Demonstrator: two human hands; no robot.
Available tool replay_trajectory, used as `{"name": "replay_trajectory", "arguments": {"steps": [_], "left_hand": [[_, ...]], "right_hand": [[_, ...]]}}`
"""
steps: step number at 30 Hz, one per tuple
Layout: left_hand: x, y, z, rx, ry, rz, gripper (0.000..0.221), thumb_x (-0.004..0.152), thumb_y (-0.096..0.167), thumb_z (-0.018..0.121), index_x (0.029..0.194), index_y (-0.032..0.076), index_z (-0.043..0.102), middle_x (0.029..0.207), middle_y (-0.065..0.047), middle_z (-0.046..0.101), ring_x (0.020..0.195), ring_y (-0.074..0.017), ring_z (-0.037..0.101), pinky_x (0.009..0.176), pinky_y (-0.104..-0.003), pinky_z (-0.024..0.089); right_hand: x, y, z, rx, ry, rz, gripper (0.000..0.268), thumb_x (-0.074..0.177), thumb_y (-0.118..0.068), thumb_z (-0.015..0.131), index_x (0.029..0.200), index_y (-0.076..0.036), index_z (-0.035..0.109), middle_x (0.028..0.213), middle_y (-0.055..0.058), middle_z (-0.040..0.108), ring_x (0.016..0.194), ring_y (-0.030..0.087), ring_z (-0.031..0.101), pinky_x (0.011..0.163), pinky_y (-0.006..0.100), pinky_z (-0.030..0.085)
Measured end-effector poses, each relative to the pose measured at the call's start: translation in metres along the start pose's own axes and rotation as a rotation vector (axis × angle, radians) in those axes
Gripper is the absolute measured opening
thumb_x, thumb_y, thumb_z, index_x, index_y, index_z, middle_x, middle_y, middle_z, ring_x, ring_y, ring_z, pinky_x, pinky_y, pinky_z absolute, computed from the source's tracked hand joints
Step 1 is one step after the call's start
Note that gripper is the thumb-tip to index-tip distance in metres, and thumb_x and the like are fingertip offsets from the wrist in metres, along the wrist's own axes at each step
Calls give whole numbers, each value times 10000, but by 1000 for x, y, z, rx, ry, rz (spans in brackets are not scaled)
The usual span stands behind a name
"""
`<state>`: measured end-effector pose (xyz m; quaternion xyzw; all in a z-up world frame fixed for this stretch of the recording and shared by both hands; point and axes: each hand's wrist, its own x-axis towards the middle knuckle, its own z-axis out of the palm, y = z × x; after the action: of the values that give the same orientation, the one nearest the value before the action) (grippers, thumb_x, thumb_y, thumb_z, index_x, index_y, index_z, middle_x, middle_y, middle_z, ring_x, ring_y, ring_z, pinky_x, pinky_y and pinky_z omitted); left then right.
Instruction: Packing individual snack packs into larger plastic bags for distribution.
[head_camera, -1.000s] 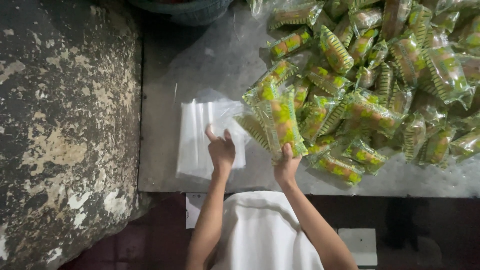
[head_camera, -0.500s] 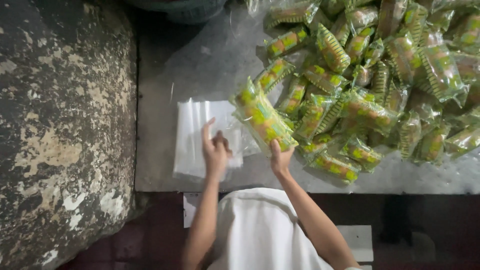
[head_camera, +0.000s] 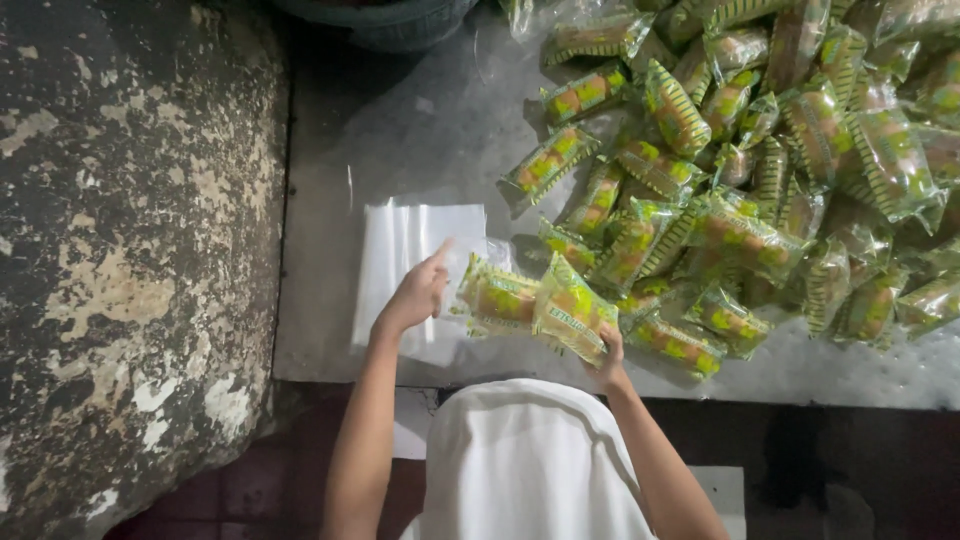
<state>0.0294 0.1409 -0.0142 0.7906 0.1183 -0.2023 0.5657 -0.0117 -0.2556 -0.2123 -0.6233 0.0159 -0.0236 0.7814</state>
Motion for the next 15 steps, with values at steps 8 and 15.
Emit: {"name": "replay_trajectory", "arguments": {"steps": [8,15], "left_hand": [[-30,55,22,0,147,132,595,968,588,557,780,29,640,797,-94,532,712,-217,538,715,-347,460],[-42,103,43,378,353,-53,441,838,117,559,1238,-6,700,1323,-187,653,942,-523,652,871,-593,529]], "right_hand": [[17,91,8,118,-61,509,370,849,-324,752,1123,-93,660,881,111,714,701,230,712,577,437,599],[1,-94,82,-316,-385,299,247,792,-251,882,720,-46,766,588,25,671,528,98,572,489,275,497]]}}
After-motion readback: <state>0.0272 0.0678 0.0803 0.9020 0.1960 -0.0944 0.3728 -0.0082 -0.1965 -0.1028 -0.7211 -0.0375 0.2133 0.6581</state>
